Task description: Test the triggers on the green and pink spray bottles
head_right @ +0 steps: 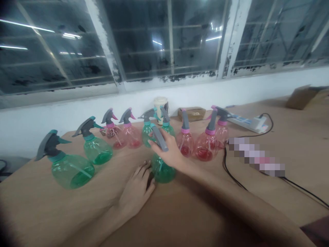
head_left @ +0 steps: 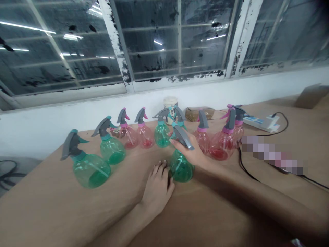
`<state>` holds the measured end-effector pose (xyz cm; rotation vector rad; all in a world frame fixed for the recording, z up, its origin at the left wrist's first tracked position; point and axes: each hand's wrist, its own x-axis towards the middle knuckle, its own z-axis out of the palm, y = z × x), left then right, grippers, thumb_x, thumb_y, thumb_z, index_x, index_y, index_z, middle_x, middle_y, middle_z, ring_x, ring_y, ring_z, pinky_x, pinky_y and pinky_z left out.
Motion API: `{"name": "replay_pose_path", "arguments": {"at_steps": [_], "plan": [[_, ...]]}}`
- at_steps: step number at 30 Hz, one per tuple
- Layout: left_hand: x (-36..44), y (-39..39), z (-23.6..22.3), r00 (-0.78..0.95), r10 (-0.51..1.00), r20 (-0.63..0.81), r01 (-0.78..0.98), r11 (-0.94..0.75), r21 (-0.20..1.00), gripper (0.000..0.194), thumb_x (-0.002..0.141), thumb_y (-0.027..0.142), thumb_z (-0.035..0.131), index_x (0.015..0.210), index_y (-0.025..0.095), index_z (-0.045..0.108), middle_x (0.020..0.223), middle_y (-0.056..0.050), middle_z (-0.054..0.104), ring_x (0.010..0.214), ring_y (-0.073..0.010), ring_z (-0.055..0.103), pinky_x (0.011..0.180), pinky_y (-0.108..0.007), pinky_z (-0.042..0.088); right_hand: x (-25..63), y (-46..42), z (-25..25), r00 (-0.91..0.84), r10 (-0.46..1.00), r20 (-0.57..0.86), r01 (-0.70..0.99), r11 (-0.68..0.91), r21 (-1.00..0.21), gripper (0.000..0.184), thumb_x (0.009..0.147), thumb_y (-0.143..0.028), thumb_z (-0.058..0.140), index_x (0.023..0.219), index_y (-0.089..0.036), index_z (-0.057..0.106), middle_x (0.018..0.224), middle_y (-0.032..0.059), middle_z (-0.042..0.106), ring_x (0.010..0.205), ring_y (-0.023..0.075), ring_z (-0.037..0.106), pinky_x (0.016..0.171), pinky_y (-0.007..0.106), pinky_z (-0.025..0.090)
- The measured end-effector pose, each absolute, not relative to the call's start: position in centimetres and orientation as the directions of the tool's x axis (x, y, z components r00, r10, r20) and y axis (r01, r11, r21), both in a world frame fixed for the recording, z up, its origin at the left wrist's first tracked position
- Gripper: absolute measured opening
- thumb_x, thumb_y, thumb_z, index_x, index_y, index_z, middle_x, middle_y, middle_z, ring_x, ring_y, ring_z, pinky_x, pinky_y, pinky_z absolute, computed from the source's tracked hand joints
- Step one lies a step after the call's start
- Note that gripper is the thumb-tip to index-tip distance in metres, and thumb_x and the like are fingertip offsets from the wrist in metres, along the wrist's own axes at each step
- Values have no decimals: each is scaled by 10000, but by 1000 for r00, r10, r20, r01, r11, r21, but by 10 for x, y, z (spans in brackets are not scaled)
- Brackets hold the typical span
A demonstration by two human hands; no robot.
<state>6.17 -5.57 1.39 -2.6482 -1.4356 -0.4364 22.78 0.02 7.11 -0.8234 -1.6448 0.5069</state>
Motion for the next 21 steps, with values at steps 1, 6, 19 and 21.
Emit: {"name": "replay_pose_path", "arguments": {"at_steps": [1,6,19,21], "plan": [[62,-56,14,514,804,300,832,-552,53,326,834,173,442,1139,80,507,1276,-189,531,1226,-297,451,1015,-499,372,228,0,71,-84,746,661,244,658,-712,181,802,-288,556,969,-219,579,879,23,630,725,154,580,687,321,476],[62,-56,14,517,806,289,830,-554,62,301,842,174,439,1114,78,525,1261,-186,542,1220,-297,454,1018,-500,370,228,0,73,-85,726,682,264,676,-687,170,807,-275,549,968,-226,575,891,19,627,787,165,595,731,330,476],[61,-55,14,521,801,296,829,-557,51,300,839,169,446,1115,79,522,1265,-187,539,1223,-305,452,1012,-507,377,229,-2,78,-87,715,694,294,684,-668,68,808,-252,539,857,-206,546,779,4,597,713,153,578,684,296,455],[61,-56,15,527,797,296,826,-562,42,300,839,162,441,1116,84,522,1264,-184,541,1221,-303,454,1012,-509,375,229,-4,80,-92,722,686,307,676,-670,48,808,-253,535,810,-208,519,713,-7,572,643,146,557,630,285,442]]}}
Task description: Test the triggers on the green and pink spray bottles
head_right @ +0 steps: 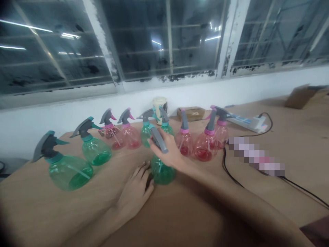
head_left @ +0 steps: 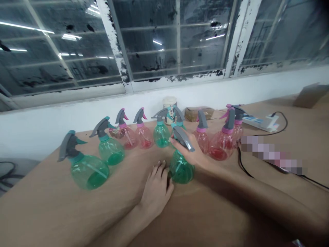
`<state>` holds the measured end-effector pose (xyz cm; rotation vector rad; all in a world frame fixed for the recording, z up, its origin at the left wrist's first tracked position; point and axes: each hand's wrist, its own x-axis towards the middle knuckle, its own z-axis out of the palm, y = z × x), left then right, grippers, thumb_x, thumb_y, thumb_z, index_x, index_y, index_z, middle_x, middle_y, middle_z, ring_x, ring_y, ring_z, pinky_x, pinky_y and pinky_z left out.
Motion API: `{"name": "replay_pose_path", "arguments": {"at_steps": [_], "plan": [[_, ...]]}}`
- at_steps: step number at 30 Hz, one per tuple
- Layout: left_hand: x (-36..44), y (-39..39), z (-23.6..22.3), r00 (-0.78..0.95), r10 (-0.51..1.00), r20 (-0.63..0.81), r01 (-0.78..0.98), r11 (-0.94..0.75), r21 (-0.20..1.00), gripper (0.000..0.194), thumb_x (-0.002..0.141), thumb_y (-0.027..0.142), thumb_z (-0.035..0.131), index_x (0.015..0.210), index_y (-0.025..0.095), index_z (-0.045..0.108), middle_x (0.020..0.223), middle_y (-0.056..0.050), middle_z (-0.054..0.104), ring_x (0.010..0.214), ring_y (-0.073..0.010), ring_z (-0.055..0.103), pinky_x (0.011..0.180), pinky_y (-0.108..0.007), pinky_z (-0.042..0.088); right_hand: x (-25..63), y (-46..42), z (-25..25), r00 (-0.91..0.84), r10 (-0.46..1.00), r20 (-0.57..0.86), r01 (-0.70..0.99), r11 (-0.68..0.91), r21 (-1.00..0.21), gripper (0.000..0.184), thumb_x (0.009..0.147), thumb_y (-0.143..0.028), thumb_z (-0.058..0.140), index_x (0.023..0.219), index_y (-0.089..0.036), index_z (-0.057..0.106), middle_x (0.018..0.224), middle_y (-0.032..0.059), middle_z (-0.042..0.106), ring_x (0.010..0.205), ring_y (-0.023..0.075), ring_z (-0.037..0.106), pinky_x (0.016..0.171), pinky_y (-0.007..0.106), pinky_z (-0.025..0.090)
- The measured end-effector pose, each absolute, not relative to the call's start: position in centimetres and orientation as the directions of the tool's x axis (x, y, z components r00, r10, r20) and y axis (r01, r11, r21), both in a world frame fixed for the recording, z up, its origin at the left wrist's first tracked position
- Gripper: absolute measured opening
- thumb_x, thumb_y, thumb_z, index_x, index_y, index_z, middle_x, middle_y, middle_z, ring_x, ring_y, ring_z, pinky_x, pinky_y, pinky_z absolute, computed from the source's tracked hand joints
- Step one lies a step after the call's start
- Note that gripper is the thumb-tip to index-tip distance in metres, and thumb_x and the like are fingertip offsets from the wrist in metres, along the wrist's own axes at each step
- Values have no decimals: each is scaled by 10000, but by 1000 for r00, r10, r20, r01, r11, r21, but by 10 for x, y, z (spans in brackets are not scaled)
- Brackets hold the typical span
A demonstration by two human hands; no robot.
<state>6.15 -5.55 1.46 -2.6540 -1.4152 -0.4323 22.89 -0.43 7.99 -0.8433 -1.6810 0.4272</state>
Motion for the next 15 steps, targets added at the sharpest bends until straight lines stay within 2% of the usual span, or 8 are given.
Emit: {"name": "replay_pose_path", "arguments": {"at_steps": [6,8,11,15], "plan": [[61,-55,15,532,795,291,825,-564,33,310,819,145,444,1113,90,525,1268,-171,539,1227,-299,448,1019,-497,371,229,-11,83,-136,712,689,311,691,-652,44,799,-218,534,775,-210,498,666,-18,540,603,135,536,617,282,435],[61,-55,14,527,798,291,828,-560,37,308,816,141,445,1109,92,528,1268,-168,540,1231,-295,444,1027,-495,363,229,-9,82,-146,714,685,291,693,-660,23,809,-228,529,822,-210,522,728,-7,568,653,139,555,652,287,448],[62,-55,15,522,808,275,832,-553,45,315,820,139,446,1119,82,527,1283,-176,527,1241,-293,435,1039,-488,352,228,-4,77,-135,729,671,245,681,-690,112,816,-256,535,919,-215,549,867,14,611,764,152,581,721,305,463],[63,-56,15,518,810,274,833,-551,56,334,824,142,440,1145,73,507,1279,-183,531,1237,-295,440,1033,-502,356,227,0,71,-106,738,667,211,672,-710,185,809,-280,553,984,-222,559,941,30,627,792,162,589,736,328,475]]}}
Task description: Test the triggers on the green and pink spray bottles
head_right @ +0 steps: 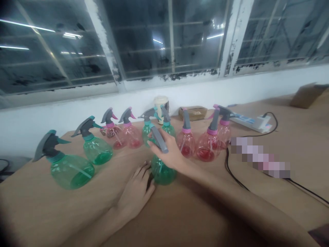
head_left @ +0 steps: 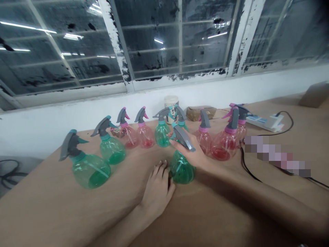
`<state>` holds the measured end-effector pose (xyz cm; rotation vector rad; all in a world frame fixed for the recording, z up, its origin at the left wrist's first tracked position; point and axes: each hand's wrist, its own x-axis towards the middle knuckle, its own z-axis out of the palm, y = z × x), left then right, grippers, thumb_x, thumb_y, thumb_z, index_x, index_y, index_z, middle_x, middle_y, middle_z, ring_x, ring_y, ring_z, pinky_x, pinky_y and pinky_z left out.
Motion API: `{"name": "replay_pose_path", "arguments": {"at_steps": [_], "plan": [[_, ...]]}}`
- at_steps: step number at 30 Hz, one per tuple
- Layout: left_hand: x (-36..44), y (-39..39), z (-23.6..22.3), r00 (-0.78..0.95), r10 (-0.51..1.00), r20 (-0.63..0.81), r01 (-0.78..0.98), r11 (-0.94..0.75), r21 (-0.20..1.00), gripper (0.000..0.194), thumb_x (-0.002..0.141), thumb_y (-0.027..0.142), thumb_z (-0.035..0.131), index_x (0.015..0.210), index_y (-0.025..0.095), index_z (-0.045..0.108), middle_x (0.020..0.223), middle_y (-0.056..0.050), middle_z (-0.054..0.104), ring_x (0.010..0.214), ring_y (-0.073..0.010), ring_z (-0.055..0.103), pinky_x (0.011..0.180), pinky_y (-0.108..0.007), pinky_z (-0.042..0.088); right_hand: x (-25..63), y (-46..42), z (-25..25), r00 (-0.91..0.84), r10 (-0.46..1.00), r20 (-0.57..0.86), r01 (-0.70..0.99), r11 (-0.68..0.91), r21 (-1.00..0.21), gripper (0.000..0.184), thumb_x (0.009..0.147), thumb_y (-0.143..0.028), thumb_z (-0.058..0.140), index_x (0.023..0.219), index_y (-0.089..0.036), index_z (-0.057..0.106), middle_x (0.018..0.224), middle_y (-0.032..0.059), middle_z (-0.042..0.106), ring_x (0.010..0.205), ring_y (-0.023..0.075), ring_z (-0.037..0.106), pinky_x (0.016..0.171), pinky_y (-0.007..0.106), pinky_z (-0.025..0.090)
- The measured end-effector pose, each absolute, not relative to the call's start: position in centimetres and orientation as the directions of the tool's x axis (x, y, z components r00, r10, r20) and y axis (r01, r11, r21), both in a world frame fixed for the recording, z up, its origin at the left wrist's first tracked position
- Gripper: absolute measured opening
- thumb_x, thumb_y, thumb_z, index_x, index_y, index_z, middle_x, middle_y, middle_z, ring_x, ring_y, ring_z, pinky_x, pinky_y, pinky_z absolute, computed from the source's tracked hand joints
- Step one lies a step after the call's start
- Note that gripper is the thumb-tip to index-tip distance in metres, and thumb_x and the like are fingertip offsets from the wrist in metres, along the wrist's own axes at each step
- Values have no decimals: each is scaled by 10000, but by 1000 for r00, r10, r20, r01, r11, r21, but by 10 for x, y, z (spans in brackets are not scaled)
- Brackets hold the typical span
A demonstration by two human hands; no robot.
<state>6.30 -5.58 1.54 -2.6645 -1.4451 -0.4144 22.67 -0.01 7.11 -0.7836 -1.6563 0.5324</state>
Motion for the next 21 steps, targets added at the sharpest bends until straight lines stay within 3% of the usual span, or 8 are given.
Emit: {"name": "replay_pose_path", "arguments": {"at_steps": [5,13,21], "plan": [[62,-56,14,518,796,314,823,-564,73,327,822,145,425,1137,91,494,1260,-186,545,1229,-297,450,1016,-516,372,227,-1,71,-106,732,673,205,678,-706,194,803,-269,557,992,-224,562,959,40,629,822,170,596,759,344,480],[61,-56,14,519,800,300,827,-559,61,322,828,156,428,1134,87,498,1261,-183,544,1225,-299,454,1019,-511,369,227,-1,71,-92,751,654,215,657,-723,176,798,-287,557,961,-221,566,883,18,633,691,145,576,662,303,475],[62,-56,16,521,805,283,828,-558,63,329,837,154,434,1148,75,505,1263,-178,544,1235,-293,441,1030,-497,363,227,-2,73,-101,737,668,234,670,-704,184,799,-264,556,977,-218,569,919,27,634,760,163,587,710,318,467]]}}
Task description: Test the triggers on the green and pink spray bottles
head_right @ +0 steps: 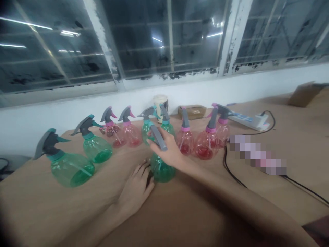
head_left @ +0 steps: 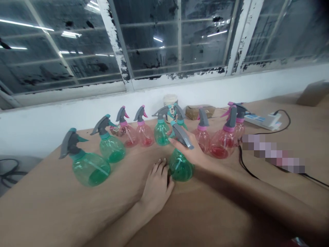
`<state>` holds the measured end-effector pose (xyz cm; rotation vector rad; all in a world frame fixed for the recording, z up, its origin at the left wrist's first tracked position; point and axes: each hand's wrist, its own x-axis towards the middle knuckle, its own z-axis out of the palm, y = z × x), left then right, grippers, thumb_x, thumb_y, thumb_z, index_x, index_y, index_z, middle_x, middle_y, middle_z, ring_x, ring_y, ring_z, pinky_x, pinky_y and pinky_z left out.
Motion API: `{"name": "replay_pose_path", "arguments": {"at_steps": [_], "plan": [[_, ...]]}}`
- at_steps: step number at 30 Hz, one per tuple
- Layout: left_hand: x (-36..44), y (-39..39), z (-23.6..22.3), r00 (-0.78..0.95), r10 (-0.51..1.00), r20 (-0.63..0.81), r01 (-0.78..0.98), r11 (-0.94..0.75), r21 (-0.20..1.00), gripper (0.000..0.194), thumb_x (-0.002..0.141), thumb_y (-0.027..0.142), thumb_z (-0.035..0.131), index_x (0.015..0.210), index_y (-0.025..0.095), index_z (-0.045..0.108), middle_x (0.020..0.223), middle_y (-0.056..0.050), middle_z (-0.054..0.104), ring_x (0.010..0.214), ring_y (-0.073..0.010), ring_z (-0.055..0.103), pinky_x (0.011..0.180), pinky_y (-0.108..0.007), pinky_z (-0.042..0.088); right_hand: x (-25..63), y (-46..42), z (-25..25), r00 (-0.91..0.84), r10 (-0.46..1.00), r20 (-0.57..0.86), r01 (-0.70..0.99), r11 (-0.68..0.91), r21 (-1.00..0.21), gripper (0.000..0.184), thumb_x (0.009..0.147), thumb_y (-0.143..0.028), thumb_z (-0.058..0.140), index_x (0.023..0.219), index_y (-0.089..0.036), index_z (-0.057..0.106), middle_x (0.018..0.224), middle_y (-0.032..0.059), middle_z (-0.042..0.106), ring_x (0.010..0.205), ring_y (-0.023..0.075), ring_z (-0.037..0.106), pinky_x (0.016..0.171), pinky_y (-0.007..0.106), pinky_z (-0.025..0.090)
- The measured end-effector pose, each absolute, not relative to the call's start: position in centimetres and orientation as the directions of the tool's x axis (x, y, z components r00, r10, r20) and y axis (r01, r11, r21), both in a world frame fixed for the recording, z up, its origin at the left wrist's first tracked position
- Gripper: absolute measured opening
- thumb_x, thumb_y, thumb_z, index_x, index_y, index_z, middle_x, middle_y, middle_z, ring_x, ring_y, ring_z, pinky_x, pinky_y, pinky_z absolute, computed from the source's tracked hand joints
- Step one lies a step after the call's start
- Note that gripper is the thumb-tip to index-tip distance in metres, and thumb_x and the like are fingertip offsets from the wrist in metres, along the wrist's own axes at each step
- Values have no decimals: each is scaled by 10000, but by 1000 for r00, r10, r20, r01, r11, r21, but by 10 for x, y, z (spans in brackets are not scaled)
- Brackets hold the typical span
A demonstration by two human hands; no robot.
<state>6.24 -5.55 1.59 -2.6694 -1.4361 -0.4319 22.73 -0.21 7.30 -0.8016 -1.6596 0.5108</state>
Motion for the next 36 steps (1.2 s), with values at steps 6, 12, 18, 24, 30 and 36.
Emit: {"name": "replay_pose_path", "arguments": {"at_steps": [6,12,18,24,30,36], "plan": [[63,-56,17,518,810,274,833,-551,55,334,837,159,433,1151,71,505,1268,-176,538,1233,-295,439,1028,-490,364,228,-2,73,-105,740,664,240,667,-705,197,797,-260,557,987,-212,574,914,32,637,751,161,586,709,322,467],[63,-56,17,515,814,270,831,-551,75,304,835,153,449,1119,76,527,1260,-179,543,1237,-294,434,1031,-491,358,230,-4,77,-122,732,670,284,673,-683,161,805,-262,547,954,-209,574,902,26,634,721,153,576,686,305,454],[62,-56,14,515,809,285,832,-551,62,300,838,163,448,1118,99,538,1285,-158,526,1234,-292,432,1027,-484,361,234,-9,82,-122,747,654,309,655,-690,136,823,-322,537,812,-191,569,675,-10,577,586,132,531,585,269,415],[63,-57,14,512,813,277,833,-548,69,299,835,162,452,1114,98,542,1287,-164,524,1231,-294,436,1026,-487,358,236,-10,82,-141,753,643,309,650,-694,139,818,-326,541,770,-196,544,683,-10,573,606,136,535,589,268,409],[62,-56,12,514,805,296,824,-559,94,309,830,154,442,1120,101,534,1282,-162,525,1242,-292,423,1023,-492,359,233,-5,80,-192,778,598,239,628,-741,157,820,-340,544,899,-207,566,773,-7,586,628,127,522,592,264,412],[62,-55,11,491,818,300,827,-546,135,346,812,137,443,1146,76,508,1266,-183,527,1222,-313,440,1017,-503,360,231,-5,75,-163,785,598,195,620,-760,234,810,-393,575,968,-221,574,838,15,635,767,172,593,714,322,465]]}}
